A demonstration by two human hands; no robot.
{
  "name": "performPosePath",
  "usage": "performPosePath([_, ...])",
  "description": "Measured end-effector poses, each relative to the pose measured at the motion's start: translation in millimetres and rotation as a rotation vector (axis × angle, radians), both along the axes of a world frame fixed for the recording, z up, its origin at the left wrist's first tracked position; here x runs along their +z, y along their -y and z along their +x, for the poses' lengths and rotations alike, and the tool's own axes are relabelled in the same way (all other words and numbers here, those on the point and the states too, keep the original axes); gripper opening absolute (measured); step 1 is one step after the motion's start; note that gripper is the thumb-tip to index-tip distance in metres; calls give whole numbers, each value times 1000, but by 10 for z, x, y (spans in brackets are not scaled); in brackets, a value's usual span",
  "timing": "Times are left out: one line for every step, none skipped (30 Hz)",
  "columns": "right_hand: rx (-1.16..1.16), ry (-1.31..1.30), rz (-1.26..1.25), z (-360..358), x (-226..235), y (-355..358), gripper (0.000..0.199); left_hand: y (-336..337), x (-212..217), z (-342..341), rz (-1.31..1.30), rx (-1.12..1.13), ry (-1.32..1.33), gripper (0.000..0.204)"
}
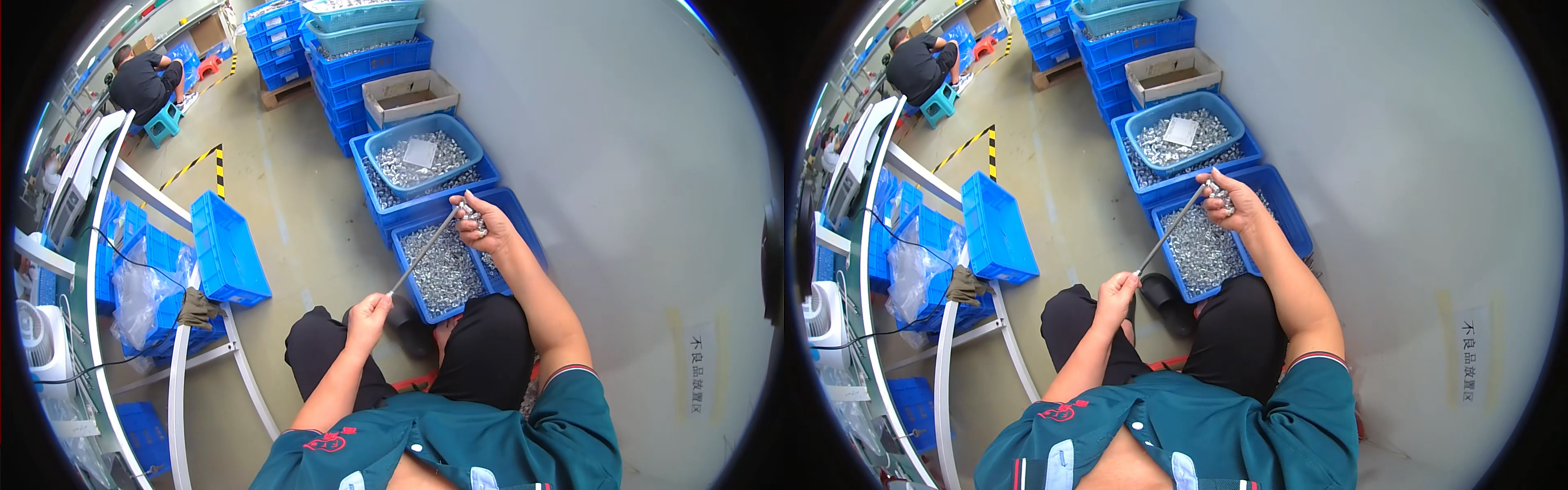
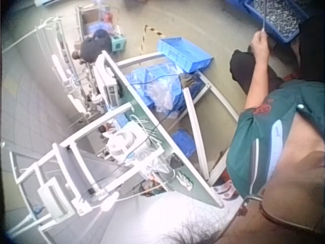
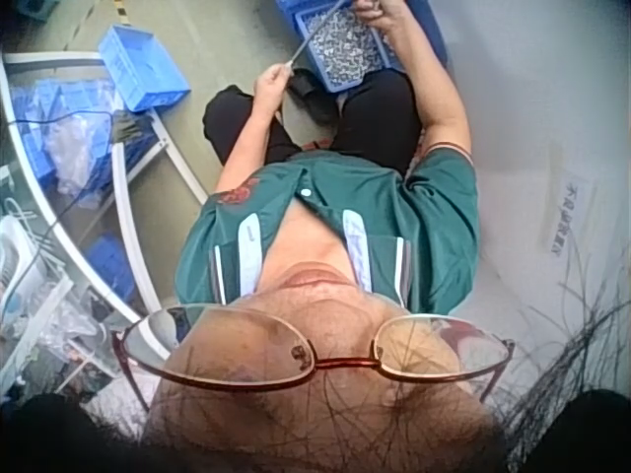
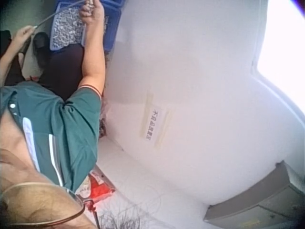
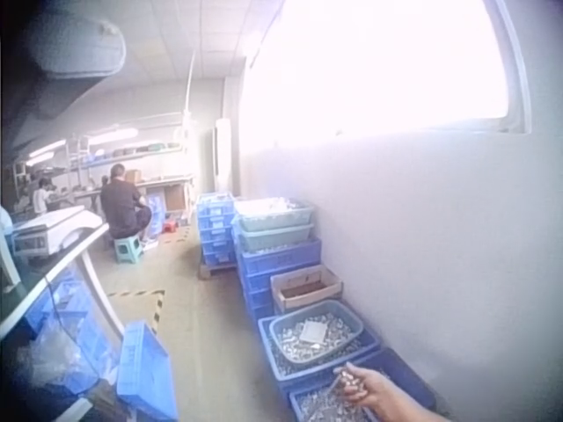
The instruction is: Assembling small metal nuts or components onto a thin metal rod in a manufacturing environment.
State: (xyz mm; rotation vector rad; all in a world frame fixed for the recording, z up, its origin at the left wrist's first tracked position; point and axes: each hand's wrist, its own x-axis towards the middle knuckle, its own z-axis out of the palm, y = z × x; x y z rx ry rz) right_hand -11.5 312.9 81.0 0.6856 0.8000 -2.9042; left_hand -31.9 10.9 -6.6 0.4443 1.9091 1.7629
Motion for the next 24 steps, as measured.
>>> performPosePath([2,3,-1,-3,-28,-18,29,2,-9,-3,-30,1,-8,26])
performPosePath([26,13,3,-6,-62,-38,30,4,-20,-5,-61,2,-16,26])
performPosePath([51,24,5,-13,-91,-49,31,7,-11,-11,-63,5,-13,26])
performPosePath([54,27,2,-19,-125,-61,31,9,-5,-21,-80,1,-14,26])
performPosePath([62,21,-5,-23,-165,-75,32,5,-4,-31,-98,-5,-15,26])
performPosePath([71,16,-14,-18,-208,-85,33,3,-14,-35,-103,-2,-8,26])
performPosePath([73,23,-20,-19,-265,-101,33,-2,-28,-38,-116,-4,-24,26])
performPosePath([66,26,-18,-23,-324,-118,33,-6,-45,-36,-131,-7,-39,26])
performPosePath([62,26,-18,-37,-354,-113,33,5,-77,-43,-139,-2,-35,26])
performPosePath([48,37,-10,-42,-385,-108,34,10,-117,-50,-137,5,-57,25])
performPosePath([52,40,-19,-48,-413,-110,34,16,-153,-53,-135,11,-80,25])
performPosePath([40,38,10,-49,-442,-120,35,2,-150,-55,-143,10,-74,25])
performPosePath([27,36,40,-49,-468,-130,35,-12,-145,-63,-139,4,-68,24])
performPosePath([29,30,62,-44,-492,-140,35,-30,-138,-74,-135,-2,-63,24])
performPosePath([30,35,54,-41,-493,-142,35,-32,-147,-89,-143,-3,-58,24])
performPosePath([38,30,83,-39,-489,-145,35,-28,-152,-111,-160,-13,-30,24])
performPosePath([45,25,113,-40,-495,-151,35,-28,-154,-123,-176,-23,-3,25])
performPosePath([45,26,117,-36,-502,-163,36,-45,-146,-124,-182,-27,0,25])
performPosePath([41,29,112,-32,-506,-172,36,-59,-135,-123,-172,-30,10,25])
performPosePath([41,29,112,-30,-506,-178,37,-71,-120,-119,-162,-33,19,25])
performPosePath([41,25,114,-36,-502,-181,38,-80,-113,-120,-165,-37,18,25])
performPosePath([53,35,115,-36,-505,-182,40,-88,-103,-120,-174,-39,26,25])
performPosePath([50,33,114,-31,-525,-187,40,-96,-92,-121,-182,-42,33,25])
performPosePath([73,18,108,-24,-545,-184,41,-107,-86,-121,-183,-45,32,25])
